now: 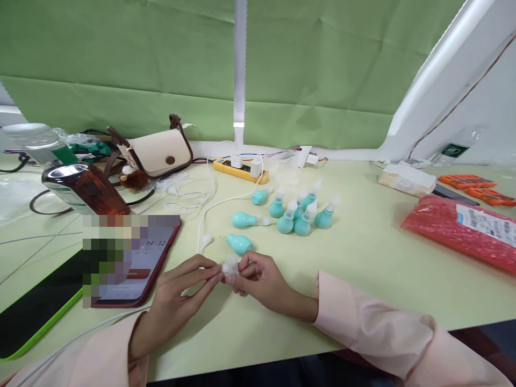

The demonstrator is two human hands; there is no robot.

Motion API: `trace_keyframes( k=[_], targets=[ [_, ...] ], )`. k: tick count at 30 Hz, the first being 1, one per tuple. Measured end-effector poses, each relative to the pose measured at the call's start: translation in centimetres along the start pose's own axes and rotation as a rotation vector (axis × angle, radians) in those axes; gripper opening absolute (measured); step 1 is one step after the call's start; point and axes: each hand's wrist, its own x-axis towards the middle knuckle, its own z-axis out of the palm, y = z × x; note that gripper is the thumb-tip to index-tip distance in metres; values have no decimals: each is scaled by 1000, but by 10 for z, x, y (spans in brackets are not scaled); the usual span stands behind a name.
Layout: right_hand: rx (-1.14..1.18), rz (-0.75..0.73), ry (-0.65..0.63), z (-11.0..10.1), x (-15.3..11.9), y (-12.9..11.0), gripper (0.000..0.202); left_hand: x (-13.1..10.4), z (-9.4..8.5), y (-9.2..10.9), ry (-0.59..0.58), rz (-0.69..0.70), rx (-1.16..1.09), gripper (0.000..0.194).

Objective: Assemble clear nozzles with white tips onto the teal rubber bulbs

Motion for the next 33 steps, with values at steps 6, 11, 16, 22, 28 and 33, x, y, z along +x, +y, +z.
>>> trace_keyframes(
  k=[6, 11, 16, 22, 28, 33],
  targets=[
    [-82, -40, 18, 0, -1, 1, 34, 4, 0, 0, 12, -97, -66, 11],
    [-278, -151, 54, -1, -1, 2, 29, 4, -1, 0, -16, -109, -65, 11],
    [-402, -282, 18, -1, -4, -4, 20, 2, -2, 0, -42, -27, -41, 10],
    [-470, -337, 18, 0, -7, -6, 18, 2, -4, 1, -85, 15, 8, 12],
    [-435, -336, 16, 3, -7, -3, 21, 3, -5, 3, -109, 23, 36, 12],
    [-398, -297, 14, 4, -7, -1, 23, 2, -4, 4, -81, 28, 49, 12]
  ],
)
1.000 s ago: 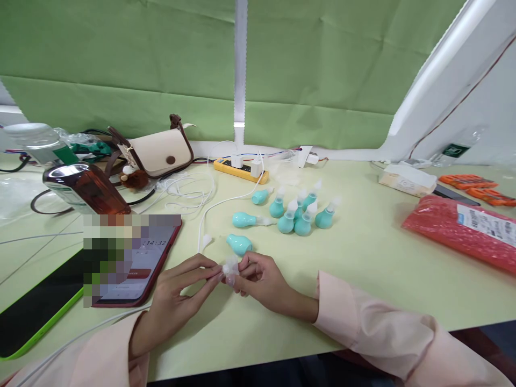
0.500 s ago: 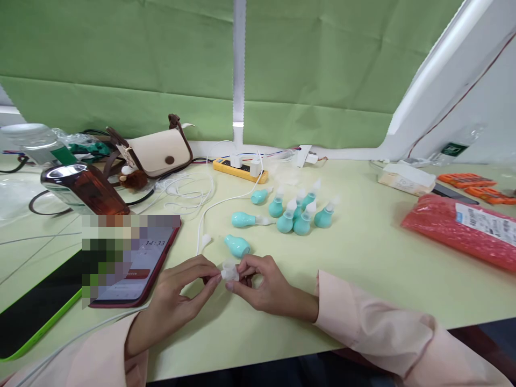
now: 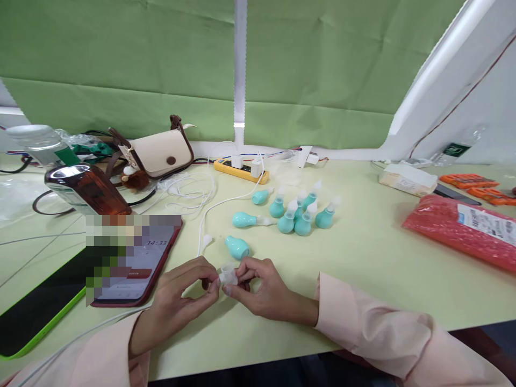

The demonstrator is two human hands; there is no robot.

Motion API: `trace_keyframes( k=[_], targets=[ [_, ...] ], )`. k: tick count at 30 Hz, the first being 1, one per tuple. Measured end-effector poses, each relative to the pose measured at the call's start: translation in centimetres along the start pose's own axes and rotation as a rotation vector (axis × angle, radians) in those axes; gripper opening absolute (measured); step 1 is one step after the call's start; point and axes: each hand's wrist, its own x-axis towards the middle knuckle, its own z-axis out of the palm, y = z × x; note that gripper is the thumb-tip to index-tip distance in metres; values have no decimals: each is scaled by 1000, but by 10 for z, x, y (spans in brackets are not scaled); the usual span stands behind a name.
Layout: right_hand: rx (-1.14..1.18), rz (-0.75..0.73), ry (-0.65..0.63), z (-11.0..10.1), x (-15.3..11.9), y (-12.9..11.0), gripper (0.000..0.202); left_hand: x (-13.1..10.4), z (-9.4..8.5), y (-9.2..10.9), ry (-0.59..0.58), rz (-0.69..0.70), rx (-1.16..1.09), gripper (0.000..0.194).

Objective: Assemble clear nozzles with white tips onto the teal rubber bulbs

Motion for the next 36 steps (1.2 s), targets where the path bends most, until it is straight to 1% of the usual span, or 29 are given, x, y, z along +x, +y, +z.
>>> trace_keyframes(
  k=[6, 10, 15, 18, 20, 23, 25, 29, 32, 36],
  targets=[
    [52, 68, 45, 4, -3, 1, 24, -2, 1, -2, 19, 1, 3, 10],
    [158, 132, 74, 9, -3, -3, 27, -2, 1, -2, 22, -5, 38, 11],
    [354, 237, 28, 9, 0, -4, 32, -1, 1, -1, 45, -10, 73, 11],
    [412, 244, 7, 6, 3, -3, 32, 1, 0, 0, 80, -56, 56, 4],
    [403, 228, 9, 4, 4, -4, 31, 2, -1, 1, 80, -61, 23, 10],
    [349, 218, 28, 2, 5, -5, 30, 4, -1, -1, 38, -26, -38, 12],
    [302, 205, 52, 3, 4, -6, 29, 4, 0, -2, 34, -23, -52, 14],
    [187, 142, 110, 5, 4, -3, 27, 1, 2, -5, 46, -39, 15, 14],
    [75, 76, 151, 6, 3, 1, 26, -1, 2, -4, 40, -33, 96, 11],
    [-23, -23, 146, 7, 1, 4, 21, -1, -1, 0, 27, 1, 113, 11]
  ],
)
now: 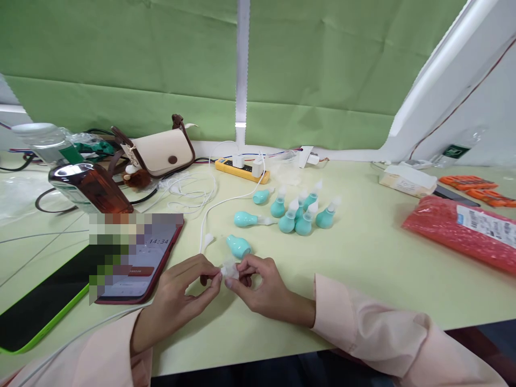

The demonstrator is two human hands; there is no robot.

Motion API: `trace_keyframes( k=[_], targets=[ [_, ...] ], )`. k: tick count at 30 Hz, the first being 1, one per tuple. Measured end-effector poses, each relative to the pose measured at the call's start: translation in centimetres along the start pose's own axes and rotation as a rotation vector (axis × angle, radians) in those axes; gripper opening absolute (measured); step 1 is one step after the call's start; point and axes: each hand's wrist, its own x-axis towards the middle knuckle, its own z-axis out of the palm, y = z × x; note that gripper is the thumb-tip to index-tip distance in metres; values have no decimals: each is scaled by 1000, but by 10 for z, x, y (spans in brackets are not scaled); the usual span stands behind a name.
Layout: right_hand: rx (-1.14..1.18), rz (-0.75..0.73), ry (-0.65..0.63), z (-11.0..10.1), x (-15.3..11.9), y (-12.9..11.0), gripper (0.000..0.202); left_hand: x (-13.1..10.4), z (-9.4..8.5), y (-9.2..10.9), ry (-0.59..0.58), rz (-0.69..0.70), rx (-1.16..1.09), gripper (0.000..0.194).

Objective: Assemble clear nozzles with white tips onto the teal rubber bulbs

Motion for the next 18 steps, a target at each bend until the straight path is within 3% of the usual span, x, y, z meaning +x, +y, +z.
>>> trace_keyframes(
  k=[5, 12, 14, 18],
  targets=[
    [21, -5, 3, 2, -4, -3, 22, 0, 0, 1, 33, 61, 10, 13],
    [150, 215, 88, -7, 13, -5, 31, 3, -1, -1, 135, 39, 99, 15],
    [152, 216, 86, -11, 19, -6, 31, 3, -1, -4, 62, 4, 193, 13],
    [55, 59, -49, -14, 19, -9, 17, 4, 3, -14, -277, -56, 512, 13]
  ],
)
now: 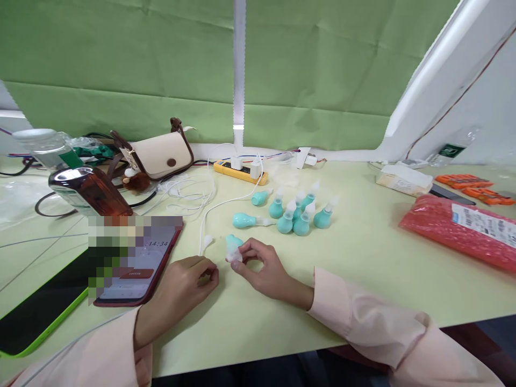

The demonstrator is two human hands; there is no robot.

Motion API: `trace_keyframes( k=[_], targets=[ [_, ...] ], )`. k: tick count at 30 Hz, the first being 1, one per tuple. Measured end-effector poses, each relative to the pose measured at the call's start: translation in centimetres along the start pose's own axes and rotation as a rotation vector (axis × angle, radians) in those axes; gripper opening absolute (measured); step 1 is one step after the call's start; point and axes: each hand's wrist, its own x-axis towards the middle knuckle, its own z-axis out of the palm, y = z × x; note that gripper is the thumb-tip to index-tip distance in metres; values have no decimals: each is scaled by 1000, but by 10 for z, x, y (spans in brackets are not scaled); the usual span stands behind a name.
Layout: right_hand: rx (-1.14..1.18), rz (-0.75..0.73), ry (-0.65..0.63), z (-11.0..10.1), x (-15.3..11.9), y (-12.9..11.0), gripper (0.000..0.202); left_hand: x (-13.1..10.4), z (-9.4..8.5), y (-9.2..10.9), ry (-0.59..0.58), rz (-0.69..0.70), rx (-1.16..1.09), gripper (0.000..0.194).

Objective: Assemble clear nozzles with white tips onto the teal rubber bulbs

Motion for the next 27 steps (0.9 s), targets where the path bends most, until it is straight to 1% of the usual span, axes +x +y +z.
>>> trace_keyframes(
  k=[1, 3, 5, 7, 10, 13, 15, 17, 20, 22, 23, 25, 27],
  targets=[
    [-81, -57, -36, 0, -1, -1, 14, 0, 2, -1, -47, 4, 47, 14],
    [-306, -188, -68, 0, -1, 1, 13, 2, 3, -3, -84, 14, 89, 17],
    [-557, -331, -38, -2, 3, 6, 15, 3, 1, -4, -114, 21, 134, 19],
    [-761, -437, 16, -6, 8, 13, 17, 4, -1, -4, -139, 27, 172, 20],
    [-940, -491, 65, -11, 17, 23, 22, 4, -2, -4, -160, 40, 204, 22],
    [-1011, -506, 82, -10, 21, 28, 26, 2, 1, -5, -139, 53, 218, 18],
    [-1045, -522, 77, -6, 22, 30, 28, 1, 3, -5, -141, 87, 212, 16],
    [-1070, -539, 68, -2, 22, 31, 29, 1, 3, -4, -187, 130, 196, 15],
    [-1026, -568, 51, 0, 25, 32, 30, 3, -1, -2, -312, 135, 218, 19],
    [-985, -590, 67, -4, 27, 31, 29, 6, -4, -1, -376, 111, 256, 22],
    [-980, -592, 87, -8, 29, 30, 28, 7, -6, 0, -389, 99, 272, 23],
    [-1006, -564, 135, -17, 34, 26, 26, 8, -8, -1, -389, 77, 293, 25],
    [-1067, -503, 167, -27, 40, 21, 28, 8, -8, -2, -376, 50, 313, 29]
  ],
)
